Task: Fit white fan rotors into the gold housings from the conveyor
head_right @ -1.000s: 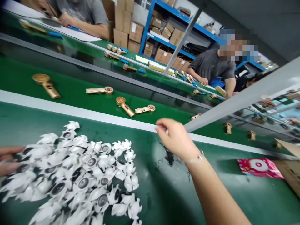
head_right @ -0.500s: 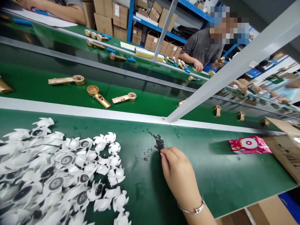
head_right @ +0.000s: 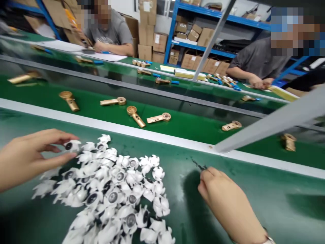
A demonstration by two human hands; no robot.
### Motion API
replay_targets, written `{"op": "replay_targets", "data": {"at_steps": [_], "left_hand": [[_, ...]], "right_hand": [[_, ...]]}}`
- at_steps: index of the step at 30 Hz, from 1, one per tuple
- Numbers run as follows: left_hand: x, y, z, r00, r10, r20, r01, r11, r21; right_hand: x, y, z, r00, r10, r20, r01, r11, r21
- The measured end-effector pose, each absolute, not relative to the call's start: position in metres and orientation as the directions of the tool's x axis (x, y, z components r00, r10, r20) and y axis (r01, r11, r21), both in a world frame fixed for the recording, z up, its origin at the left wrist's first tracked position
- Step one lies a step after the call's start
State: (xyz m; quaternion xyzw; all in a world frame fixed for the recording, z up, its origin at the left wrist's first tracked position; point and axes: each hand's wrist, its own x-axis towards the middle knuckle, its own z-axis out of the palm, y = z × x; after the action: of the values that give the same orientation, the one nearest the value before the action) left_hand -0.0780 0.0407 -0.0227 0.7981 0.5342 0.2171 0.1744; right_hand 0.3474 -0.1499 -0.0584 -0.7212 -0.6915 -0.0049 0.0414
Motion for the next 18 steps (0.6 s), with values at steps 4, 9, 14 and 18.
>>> {"op": "replay_targets", "data": {"at_steps": [4, 9, 14, 18], "left_hand": [[-0.048, 0.003, -0.005, 0.519, 0.825, 0.224, 0.588, -0.534, 0.607], [-0.025, -0.015, 0.011, 0.673, 0.724, 0.154, 0.421, -0.545, 0.725], [-0.02, -0.017, 0.014, 0.664, 0.719, 0.202, 0.329, -0.525, 0.785], [-0.021, -0.016, 0.004, 0.607, 0.744, 0.28, 0.249, -0.513, 0.822]], "right_hand": [[0.278, -0.109, -0.013, -0.143, 0.975, 0.171, 0.847, 0.21, -0.489], [0.183, -0.069, 0.018, -0.334, 0.898, 0.286, 0.429, 0.415, -0.802], [0.174, -0.06, 0.009, -0.293, 0.915, 0.277, 0.402, 0.381, -0.832], [0.177, -0.061, 0.003, -0.252, 0.941, 0.225, 0.431, 0.318, -0.845]]}}
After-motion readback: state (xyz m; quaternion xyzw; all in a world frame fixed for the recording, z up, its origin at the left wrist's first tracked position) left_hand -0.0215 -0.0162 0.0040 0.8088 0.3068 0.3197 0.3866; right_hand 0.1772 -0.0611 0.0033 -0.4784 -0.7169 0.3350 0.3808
